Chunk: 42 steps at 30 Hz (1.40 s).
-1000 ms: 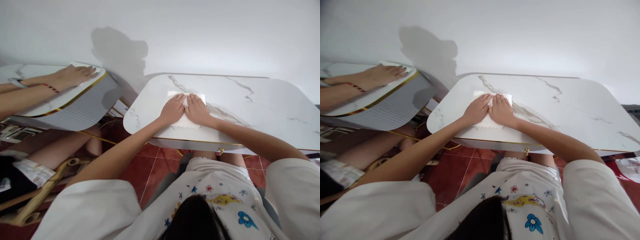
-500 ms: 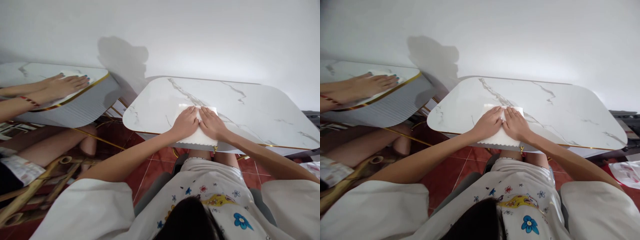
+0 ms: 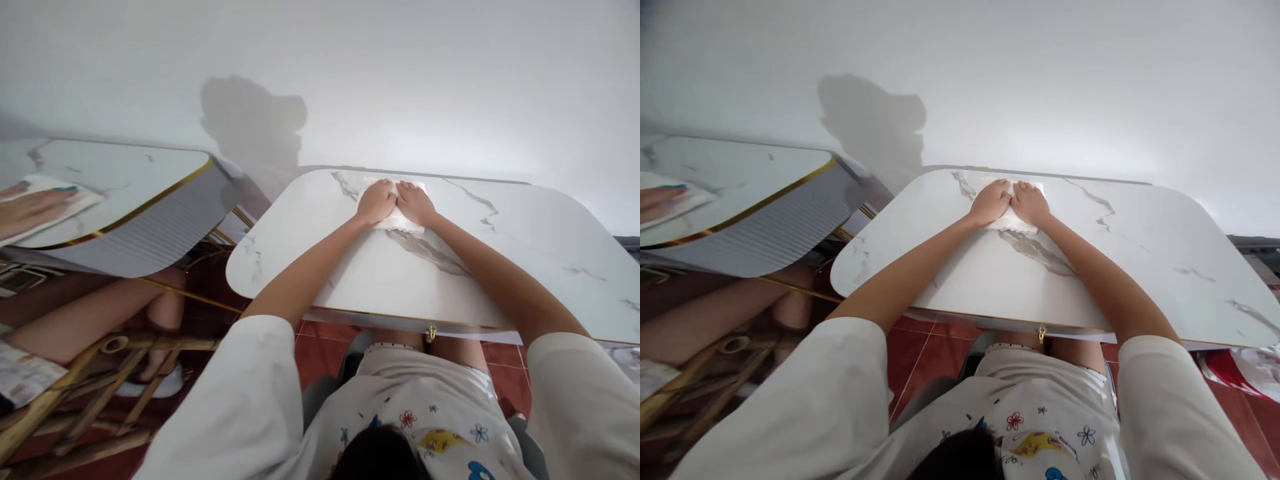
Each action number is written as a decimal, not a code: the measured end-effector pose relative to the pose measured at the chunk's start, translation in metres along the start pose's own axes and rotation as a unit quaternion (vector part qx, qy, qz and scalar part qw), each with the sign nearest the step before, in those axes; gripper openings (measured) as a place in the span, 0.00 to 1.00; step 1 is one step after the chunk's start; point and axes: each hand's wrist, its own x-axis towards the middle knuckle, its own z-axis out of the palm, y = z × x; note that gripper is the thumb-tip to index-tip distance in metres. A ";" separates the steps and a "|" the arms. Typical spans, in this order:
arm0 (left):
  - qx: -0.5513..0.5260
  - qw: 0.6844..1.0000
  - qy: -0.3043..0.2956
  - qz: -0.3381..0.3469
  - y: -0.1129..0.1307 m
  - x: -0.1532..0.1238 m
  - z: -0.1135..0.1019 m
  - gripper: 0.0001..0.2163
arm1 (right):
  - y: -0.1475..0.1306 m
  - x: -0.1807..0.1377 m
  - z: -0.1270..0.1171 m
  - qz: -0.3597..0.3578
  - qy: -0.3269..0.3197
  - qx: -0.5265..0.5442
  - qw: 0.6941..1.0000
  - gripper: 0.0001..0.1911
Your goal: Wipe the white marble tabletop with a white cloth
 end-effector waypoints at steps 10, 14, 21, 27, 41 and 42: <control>-0.046 0.999 0.006 -0.001 -0.043 0.083 0.025 0.18 | 0.042 0.086 0.028 0.026 0.061 0.013 0.998 0.25; -0.050 0.999 -0.001 -0.014 -0.049 0.094 0.026 0.16 | 0.039 0.095 0.030 0.049 0.076 0.002 0.996 0.23; -0.021 1.000 -0.004 0.013 -0.048 0.088 0.024 0.16 | 0.029 0.080 0.024 0.064 0.078 0.001 0.995 0.25; 0.004 0.999 -0.007 0.047 -0.035 0.052 0.016 0.19 | 0.008 0.043 0.016 0.062 0.061 0.004 0.996 0.29; 0.044 0.996 -0.057 0.048 0.004 -0.125 -0.045 0.26 | -0.103 -0.108 -0.006 0.052 0.016 0.049 0.997 0.31; 0.045 0.996 -0.065 0.042 0.008 -0.136 -0.049 0.26 | -0.110 -0.118 -0.007 0.046 0.014 0.056 0.997 0.32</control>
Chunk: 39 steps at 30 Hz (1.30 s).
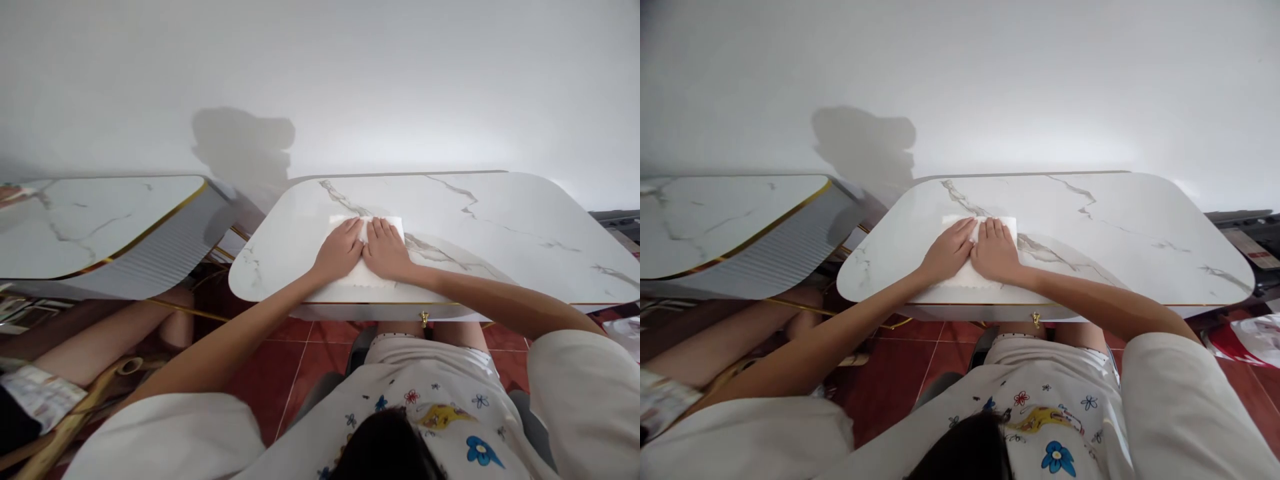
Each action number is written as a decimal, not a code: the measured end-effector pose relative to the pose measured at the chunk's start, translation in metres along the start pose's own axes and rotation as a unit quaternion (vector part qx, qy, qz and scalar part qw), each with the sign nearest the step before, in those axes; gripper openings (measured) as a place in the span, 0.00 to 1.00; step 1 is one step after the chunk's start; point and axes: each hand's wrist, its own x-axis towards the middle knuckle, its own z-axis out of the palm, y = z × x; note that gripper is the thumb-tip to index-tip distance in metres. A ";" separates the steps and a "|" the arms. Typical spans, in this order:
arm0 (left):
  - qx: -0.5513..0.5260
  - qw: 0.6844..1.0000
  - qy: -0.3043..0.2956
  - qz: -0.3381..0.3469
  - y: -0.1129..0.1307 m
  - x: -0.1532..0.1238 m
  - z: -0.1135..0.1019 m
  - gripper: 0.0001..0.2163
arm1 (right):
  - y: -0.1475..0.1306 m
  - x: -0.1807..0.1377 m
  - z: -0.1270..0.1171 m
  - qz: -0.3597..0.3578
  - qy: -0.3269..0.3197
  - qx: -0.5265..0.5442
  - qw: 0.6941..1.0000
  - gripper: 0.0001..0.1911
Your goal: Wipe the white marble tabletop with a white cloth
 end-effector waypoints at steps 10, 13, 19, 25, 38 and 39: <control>-0.043 0.998 -0.025 -0.046 0.055 -0.038 0.002 0.28 | 0.017 -0.065 -0.015 -0.019 -0.003 0.059 0.998 0.31; -0.074 0.995 -0.045 -0.039 0.069 -0.026 0.006 0.28 | 0.036 -0.072 -0.025 -0.006 -0.020 0.040 0.999 0.31; -0.107 0.992 -0.045 -0.039 0.064 0.031 0.021 0.28 | 0.077 -0.031 -0.032 -0.010 -0.029 -0.001 1.000 0.31; -0.081 0.996 -0.012 -0.028 0.039 0.119 0.039 0.24 | 0.123 0.056 -0.023 -0.026 -0.011 -0.027 0.999 0.30; -0.091 0.995 0.039 -0.031 0.002 0.242 0.064 0.16 | 0.190 0.179 -0.013 -0.020 0.032 -0.018 0.999 0.24; -0.090 0.994 0.041 -0.035 0.001 0.244 0.065 0.15 | 0.191 0.180 -0.013 -0.016 0.036 -0.018 0.999 0.23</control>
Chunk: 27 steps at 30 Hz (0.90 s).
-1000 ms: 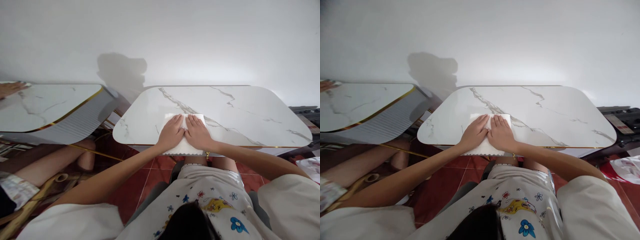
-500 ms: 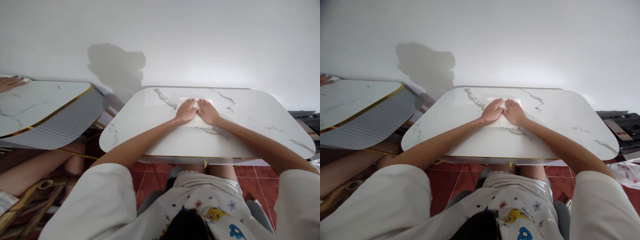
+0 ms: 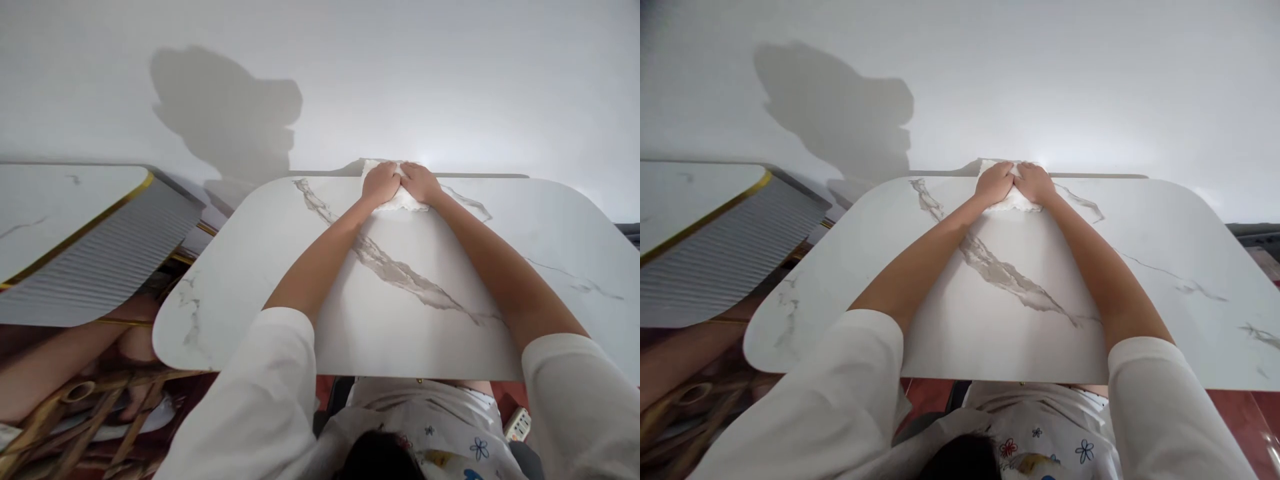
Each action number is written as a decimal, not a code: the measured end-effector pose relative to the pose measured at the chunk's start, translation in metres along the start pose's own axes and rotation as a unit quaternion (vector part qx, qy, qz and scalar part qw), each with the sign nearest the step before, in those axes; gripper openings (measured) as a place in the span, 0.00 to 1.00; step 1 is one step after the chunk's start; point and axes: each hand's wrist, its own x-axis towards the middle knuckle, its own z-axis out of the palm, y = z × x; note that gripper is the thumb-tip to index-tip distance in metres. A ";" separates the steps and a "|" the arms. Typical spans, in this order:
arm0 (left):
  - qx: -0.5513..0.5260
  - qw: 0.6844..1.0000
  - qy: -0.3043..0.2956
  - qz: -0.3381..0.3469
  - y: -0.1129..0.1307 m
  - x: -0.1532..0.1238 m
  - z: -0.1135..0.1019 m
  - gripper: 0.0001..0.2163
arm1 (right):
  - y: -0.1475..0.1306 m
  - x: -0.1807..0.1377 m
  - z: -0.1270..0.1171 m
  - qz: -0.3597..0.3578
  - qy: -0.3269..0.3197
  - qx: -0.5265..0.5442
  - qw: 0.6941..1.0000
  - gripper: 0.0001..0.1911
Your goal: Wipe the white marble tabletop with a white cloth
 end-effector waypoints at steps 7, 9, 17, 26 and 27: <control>0.007 1.000 0.005 -0.004 -0.002 0.005 0.003 0.14 | 0.000 0.001 -0.001 0.018 0.005 -0.031 0.999 0.22; 0.012 1.000 0.004 0.005 -0.004 0.005 0.003 0.15 | -0.001 0.003 0.002 0.012 0.007 -0.038 0.999 0.22; 0.072 0.995 0.007 0.066 0.009 -0.045 -0.007 0.18 | -0.025 -0.040 0.001 -0.006 -0.006 -0.046 0.999 0.28; 0.079 0.992 -0.022 0.098 0.042 -0.162 -0.034 0.22 | -0.098 -0.156 -0.021 0.004 -0.004 -0.056 0.998 0.30; 0.076 0.992 -0.025 0.094 0.046 -0.178 -0.036 0.22 | -0.106 -0.170 -0.024 0.002 -0.011 -0.053 0.999 0.30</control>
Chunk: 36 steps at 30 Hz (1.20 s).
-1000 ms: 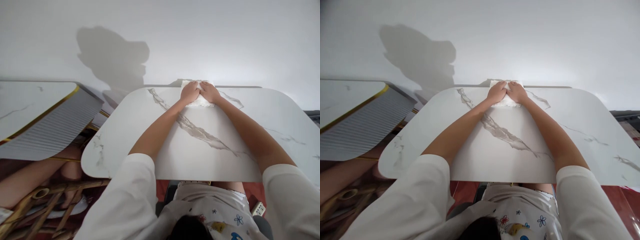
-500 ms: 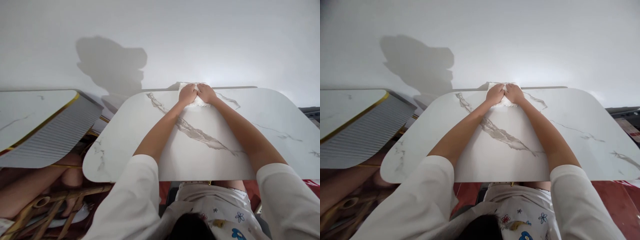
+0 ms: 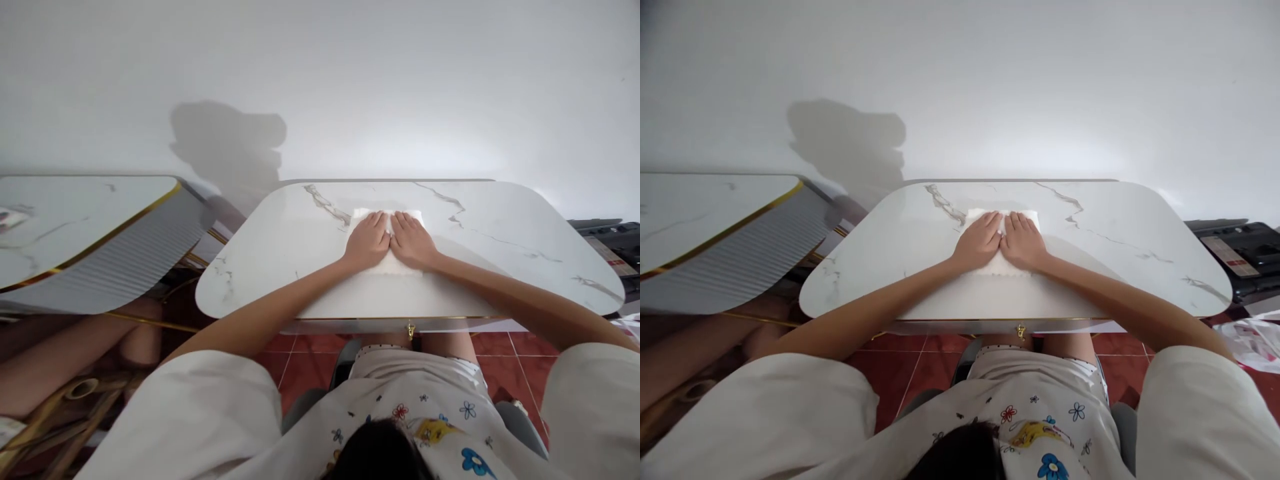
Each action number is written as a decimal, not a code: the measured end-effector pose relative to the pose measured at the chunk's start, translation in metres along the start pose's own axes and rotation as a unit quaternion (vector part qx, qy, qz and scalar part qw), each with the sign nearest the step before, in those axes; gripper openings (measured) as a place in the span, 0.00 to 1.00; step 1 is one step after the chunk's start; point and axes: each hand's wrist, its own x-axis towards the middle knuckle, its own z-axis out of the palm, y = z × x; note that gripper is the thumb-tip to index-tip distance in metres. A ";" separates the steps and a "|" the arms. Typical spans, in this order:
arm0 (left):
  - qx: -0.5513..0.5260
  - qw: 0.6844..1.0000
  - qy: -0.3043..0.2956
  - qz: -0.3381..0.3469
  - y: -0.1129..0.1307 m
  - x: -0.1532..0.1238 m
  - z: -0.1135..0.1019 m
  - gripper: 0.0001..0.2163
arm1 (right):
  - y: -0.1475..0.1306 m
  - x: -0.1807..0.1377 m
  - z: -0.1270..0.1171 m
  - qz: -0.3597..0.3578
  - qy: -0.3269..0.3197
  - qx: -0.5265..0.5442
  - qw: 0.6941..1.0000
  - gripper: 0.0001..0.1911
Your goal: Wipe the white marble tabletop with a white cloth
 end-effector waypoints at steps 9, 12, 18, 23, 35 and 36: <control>-0.029 0.993 -0.095 -0.070 0.059 -0.067 -0.014 0.26 | -0.020 -0.082 -0.024 -0.023 -0.015 -0.002 1.000 0.29; -0.053 0.992 -0.095 -0.068 0.080 -0.062 -0.012 0.26 | 0.000 -0.095 -0.028 -0.023 -0.017 0.000 1.000 0.28; -0.066 0.991 -0.118 -0.013 0.116 -0.037 -0.002 0.27 | 0.049 -0.116 -0.037 -0.008 -0.011 -0.004 1.000 0.30; -0.065 0.994 -0.086 0.017 0.104 -0.001 0.018 0.26 | 0.074 -0.091 -0.030 -0.008 0.007 -0.001 1.000 0.30; 0.008 0.999 -0.038 0.009 0.014 0.126 0.049 0.24 | 0.126 0.065 -0.004 -0.015 -0.034 0.002 0.999 0.31; 0.005 0.999 -0.036 0.007 0.009 0.135 0.051 0.23 | 0.129 0.075 -0.002 -0.012 -0.031 0.008 0.999 0.30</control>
